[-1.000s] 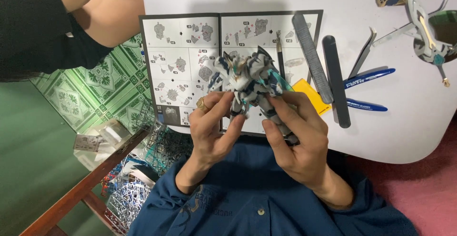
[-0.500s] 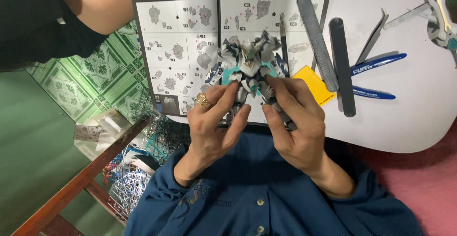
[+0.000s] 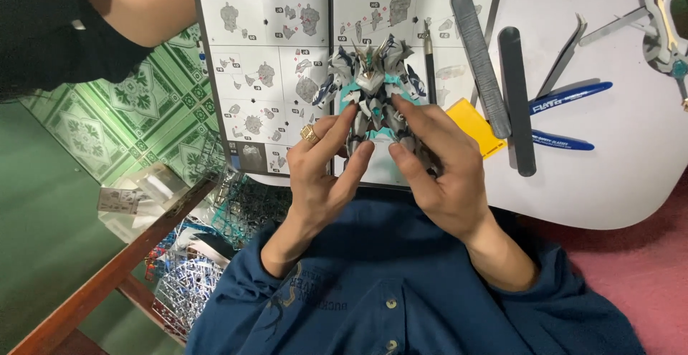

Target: The person assembles a white and teal action figure by attaching translucent teal parts to the torso and legs, then fitting a dark blue shield and a white sword into the figure's hands. The person follows an instruction manual laid out on the table and uses both hands to align and snap the pieces together.

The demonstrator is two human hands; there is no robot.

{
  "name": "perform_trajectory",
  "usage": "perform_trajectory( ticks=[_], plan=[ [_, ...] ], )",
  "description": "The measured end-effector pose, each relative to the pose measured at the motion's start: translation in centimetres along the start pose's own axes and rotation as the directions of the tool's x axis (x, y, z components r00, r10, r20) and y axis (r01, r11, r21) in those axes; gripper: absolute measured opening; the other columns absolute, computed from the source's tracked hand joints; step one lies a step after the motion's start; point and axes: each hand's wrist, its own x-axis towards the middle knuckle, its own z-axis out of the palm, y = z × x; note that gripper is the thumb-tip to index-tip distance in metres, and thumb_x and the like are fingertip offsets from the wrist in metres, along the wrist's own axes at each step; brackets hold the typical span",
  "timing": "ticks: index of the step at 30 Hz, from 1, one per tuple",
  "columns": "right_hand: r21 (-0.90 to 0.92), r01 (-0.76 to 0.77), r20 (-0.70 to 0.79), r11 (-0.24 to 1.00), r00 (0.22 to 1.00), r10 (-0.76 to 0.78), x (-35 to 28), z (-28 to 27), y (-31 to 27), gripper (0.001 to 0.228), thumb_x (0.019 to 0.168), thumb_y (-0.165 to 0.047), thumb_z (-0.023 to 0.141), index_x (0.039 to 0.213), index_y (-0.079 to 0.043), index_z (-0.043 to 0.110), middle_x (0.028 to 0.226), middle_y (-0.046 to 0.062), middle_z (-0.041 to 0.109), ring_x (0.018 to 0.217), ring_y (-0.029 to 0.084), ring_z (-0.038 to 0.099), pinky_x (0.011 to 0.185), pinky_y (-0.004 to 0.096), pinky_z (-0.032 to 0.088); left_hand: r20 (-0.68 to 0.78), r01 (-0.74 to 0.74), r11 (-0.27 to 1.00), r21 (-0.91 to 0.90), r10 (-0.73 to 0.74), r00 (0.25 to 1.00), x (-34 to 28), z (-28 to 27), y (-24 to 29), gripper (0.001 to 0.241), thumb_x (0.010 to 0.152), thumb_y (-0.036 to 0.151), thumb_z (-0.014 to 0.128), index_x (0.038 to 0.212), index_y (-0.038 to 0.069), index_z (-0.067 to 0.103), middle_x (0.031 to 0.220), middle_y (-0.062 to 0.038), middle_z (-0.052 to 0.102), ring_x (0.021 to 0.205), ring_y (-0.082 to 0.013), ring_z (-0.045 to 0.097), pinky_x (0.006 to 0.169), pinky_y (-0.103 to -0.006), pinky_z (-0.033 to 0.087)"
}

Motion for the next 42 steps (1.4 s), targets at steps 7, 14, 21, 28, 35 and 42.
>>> perform_trajectory(
  ticks=[7,14,21,28,35,42],
  plan=[
    [-0.023,0.059,-0.095,0.998,0.994,-0.061,0.3,2.2,2.5,0.037,0.092,-0.018,0.055,0.124,0.001,0.06,0.096,0.021,0.064,0.076,0.033,0.065,0.062,0.036,0.049,-0.083,-0.094,0.995,-0.035,0.091,0.992,0.2,0.4,-2.1,0.034,0.09,0.011,0.065,0.121,-0.003,0.06,0.088,-0.018,0.067,0.067,-0.0248,0.063,0.051,-0.0316,0.052],
    [-0.081,0.057,-0.116,0.995,0.991,-0.066,0.9,3.9,3.8,0.035,0.096,-0.019,0.055,0.126,-0.001,0.059,0.101,0.018,0.064,0.085,0.031,0.067,0.068,0.036,0.052,-0.071,-0.027,0.997,-0.066,0.022,0.997,0.6,0.2,-3.4,0.033,0.093,0.012,0.061,0.122,-0.004,0.059,0.088,-0.019,0.066,0.065,-0.0257,0.063,0.047,-0.0306,0.052],
    [-0.12,-0.031,-0.019,0.992,0.999,0.029,2.3,3.8,1.8,0.036,0.093,-0.01,0.057,0.125,0.005,0.058,0.098,0.021,0.066,0.083,0.034,0.067,0.066,0.037,0.05,-0.01,0.05,0.998,-0.029,-0.05,0.999,1.7,-1.4,-3.1,0.032,0.093,0.011,0.061,0.121,-0.005,0.059,0.087,-0.021,0.067,0.062,-0.0286,0.063,0.043,-0.034,0.049],
    [-0.369,-0.045,-0.004,0.928,0.999,0.047,3.2,4.0,-0.2,0.029,0.094,-0.005,0.059,0.121,0.005,0.063,0.096,0.021,0.066,0.083,0.039,0.065,0.066,0.04,0.052,0.001,0.097,0.993,0.067,-0.098,0.995,1.4,-1.8,-3.4,0.031,0.093,0.017,0.061,0.12,0.001,0.063,0.097,-0.015,0.068,0.058,-0.0277,0.062,0.049,-0.0363,0.05],
    [-0.46,-0.015,-0.106,0.888,0.994,-0.039,2.8,4.9,0.7,0.021,0.096,-0.009,0.062,0.114,-0.003,0.071,0.094,0.017,0.07,0.083,0.035,0.068,0.069,0.036,0.054,-0.069,0.106,0.991,0.081,-0.101,0.992,0.8,-1.3,-4.2,0.032,0.089,0.021,0.068,0.117,0.005,0.065,0.095,-0.011,0.068,0.056,-0.0223,0.063,0.052,-0.0331,0.051],
    [-0.517,0.007,-0.17,0.856,0.979,-0.111,2.1,5.2,0.7,0.014,0.096,-0.008,0.063,0.106,-0.003,0.072,0.09,0.016,0.072,0.083,0.033,0.069,0.068,0.035,0.054,-0.12,0.061,0.985,0.16,-0.042,0.992,0.6,-0.9,-4.0,0.03,0.088,0.024,0.069,0.114,0.01,0.069,0.091,-0.008,0.067,0.058,-0.0212,0.066,0.053,-0.0318,0.053]
  ],
)
